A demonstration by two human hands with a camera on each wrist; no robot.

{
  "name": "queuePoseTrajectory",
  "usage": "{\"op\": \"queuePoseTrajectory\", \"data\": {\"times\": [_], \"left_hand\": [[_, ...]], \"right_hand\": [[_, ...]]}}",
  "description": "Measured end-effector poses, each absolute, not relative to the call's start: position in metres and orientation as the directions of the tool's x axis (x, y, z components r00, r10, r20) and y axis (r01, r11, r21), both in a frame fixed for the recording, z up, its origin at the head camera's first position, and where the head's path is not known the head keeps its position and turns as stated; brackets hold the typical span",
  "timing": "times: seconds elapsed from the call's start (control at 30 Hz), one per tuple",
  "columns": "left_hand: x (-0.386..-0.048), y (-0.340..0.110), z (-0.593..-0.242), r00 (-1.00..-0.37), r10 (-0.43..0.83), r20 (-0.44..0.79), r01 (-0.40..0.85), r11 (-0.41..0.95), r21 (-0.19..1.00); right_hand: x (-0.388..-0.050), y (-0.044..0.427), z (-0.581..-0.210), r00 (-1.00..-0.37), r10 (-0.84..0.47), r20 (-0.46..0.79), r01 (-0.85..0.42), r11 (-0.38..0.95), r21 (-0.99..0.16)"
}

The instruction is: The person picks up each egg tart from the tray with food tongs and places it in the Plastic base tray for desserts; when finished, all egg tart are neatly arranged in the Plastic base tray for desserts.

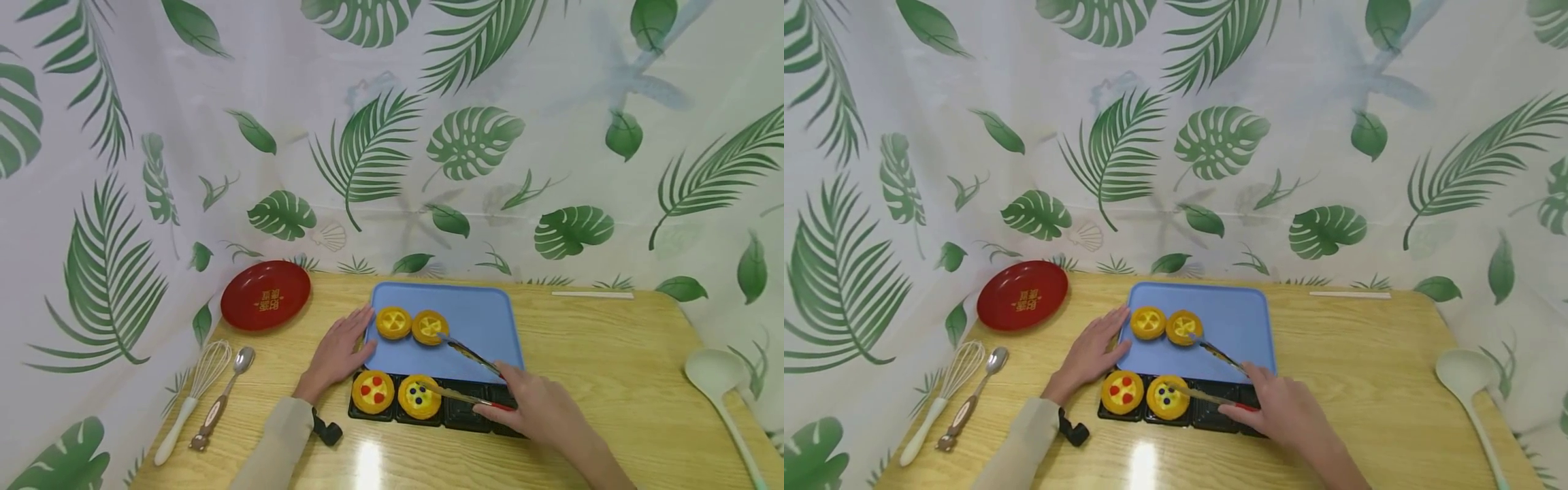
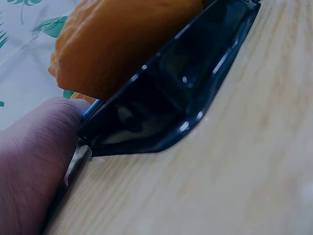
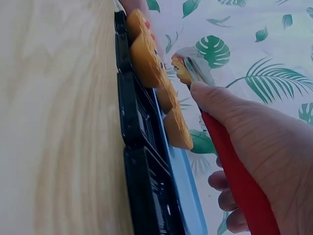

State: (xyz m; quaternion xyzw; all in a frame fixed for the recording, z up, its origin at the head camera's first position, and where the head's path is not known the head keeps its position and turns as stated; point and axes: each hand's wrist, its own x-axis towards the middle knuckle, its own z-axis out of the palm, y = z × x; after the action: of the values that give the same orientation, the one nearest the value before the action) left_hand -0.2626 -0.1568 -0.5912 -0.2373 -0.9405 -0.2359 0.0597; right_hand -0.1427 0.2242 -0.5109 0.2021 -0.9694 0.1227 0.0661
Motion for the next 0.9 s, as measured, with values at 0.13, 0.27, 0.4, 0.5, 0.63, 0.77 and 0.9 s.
{"op": "queuePoseTrajectory", "data": {"times": [0.13, 0.27, 0.4, 0.5, 0.63, 0.77, 0.9], "left_hand": [[-0.263, -0.157, -0.591, -0.881, 0.419, 0.219, 0.472, 0.781, 0.408], [-0.263, -0.157, -0.591, -0.884, 0.414, 0.215, 0.467, 0.783, 0.411], [-0.263, -0.157, -0.591, -0.889, 0.413, 0.198, 0.458, 0.790, 0.408], [-0.264, -0.156, -0.591, -0.889, 0.414, 0.193, 0.457, 0.791, 0.407], [-0.265, -0.156, -0.591, -0.892, 0.412, 0.187, 0.452, 0.795, 0.405], [-0.265, -0.155, -0.591, -0.890, 0.417, 0.185, 0.456, 0.794, 0.403], [-0.265, -0.156, -0.591, -0.884, 0.420, 0.203, 0.466, 0.782, 0.413]], "right_hand": [[-0.155, 0.228, -0.511, -0.919, -0.358, 0.167, -0.388, 0.894, -0.222], [-0.167, 0.230, -0.512, -0.927, -0.339, 0.162, -0.369, 0.900, -0.231], [-0.175, 0.230, -0.511, -0.931, -0.328, 0.158, -0.358, 0.902, -0.242], [-0.180, 0.229, -0.510, -0.935, -0.321, 0.152, -0.351, 0.900, -0.259], [-0.187, 0.226, -0.508, -0.941, -0.308, 0.139, -0.336, 0.899, -0.280], [-0.193, 0.225, -0.509, -0.949, -0.292, 0.119, -0.315, 0.904, -0.290], [-0.198, 0.224, -0.514, -0.948, -0.293, 0.126, -0.318, 0.907, -0.276]]}}
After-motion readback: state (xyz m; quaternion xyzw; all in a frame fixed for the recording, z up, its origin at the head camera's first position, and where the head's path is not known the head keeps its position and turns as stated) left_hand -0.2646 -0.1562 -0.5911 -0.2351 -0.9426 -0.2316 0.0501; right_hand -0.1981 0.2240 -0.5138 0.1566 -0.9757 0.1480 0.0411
